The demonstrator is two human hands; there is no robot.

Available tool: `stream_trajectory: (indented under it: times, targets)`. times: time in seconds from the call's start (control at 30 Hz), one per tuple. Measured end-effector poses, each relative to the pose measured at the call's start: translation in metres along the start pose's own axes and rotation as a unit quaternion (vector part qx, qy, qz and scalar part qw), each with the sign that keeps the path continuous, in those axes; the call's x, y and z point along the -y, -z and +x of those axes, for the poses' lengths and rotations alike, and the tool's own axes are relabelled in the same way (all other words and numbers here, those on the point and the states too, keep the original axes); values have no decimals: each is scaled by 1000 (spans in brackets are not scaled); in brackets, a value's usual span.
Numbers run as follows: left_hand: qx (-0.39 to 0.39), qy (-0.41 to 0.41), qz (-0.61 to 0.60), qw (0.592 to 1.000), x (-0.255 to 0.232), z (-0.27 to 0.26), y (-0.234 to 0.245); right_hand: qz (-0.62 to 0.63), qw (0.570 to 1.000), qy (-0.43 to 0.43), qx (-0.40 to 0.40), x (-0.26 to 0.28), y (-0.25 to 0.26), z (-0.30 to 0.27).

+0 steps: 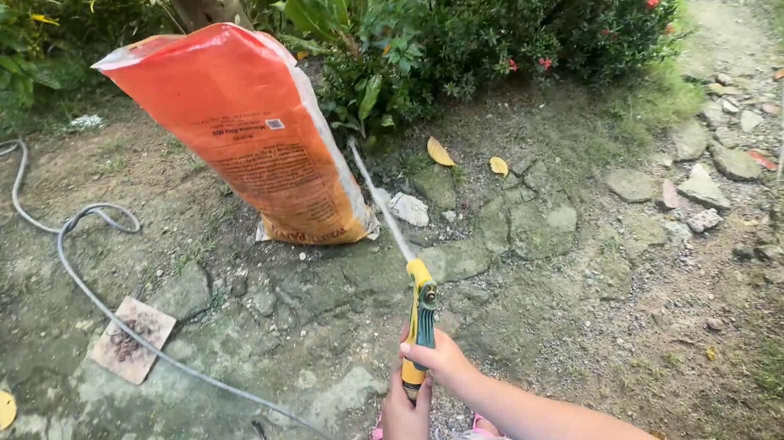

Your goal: The recorder uses a water hose with a spray nozzle to water various plants and bushes in a garden.

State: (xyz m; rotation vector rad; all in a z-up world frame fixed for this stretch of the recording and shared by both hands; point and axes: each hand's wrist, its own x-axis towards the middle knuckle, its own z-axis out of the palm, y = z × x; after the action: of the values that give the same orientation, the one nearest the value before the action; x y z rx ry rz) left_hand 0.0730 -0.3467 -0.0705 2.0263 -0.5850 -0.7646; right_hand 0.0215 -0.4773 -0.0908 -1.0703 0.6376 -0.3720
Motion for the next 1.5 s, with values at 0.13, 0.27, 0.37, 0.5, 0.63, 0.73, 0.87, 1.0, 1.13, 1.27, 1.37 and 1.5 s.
stream_trajectory:
  times: [0.13, 0.27, 0.37, 0.5, 0.63, 0.73, 0.87, 1.0, 1.13, 1.27, 1.37, 1.5]
  targets:
    - [-14, -9, -4, 1000, 0, 2, -3, 28, 999, -19, -17, 6, -2, -2]
    - [-10, -29, -5, 1000, -37, 14, 14, -4, 998, 54, -12, 43, -12, 2]
    - [-10, -55, -26, 998, -71, 25, 28, -2, 995, 104, -6, 91, -26, 5]
    - [-33, -175, -30, 984, -97, 44, 37, -25, 987, 158, -11, 128, -29, 15]
    - [-11, -141, -49, 989, -105, 44, 41, -10, 990, 133, -34, 126, -29, 19]
    - [-38, -208, -9, 977, -87, 51, 38, 1, 993, 96, -69, 111, -28, 23]
    - [11, -139, 6, 990, -98, 54, 53, 36, 988, 129, -74, 106, -35, 27]
    - [9, -148, 9, 989, -106, 57, 69, 49, 984, 153, -81, 117, -48, 31]
    - [19, -140, 32, 989, -77, 69, 73, 88, 985, 102, -108, 79, -47, 58]
    - [44, -95, 7, 995, -38, 72, 75, 76, 989, 8, -124, 35, -52, 70]
    - [38, -81, 5, 996, 5, 71, 75, 59, 987, -37, -142, -1, -65, 74]
    - [50, 6, 32, 998, 37, 59, 86, 81, 986, -70, -130, -14, -92, 59]
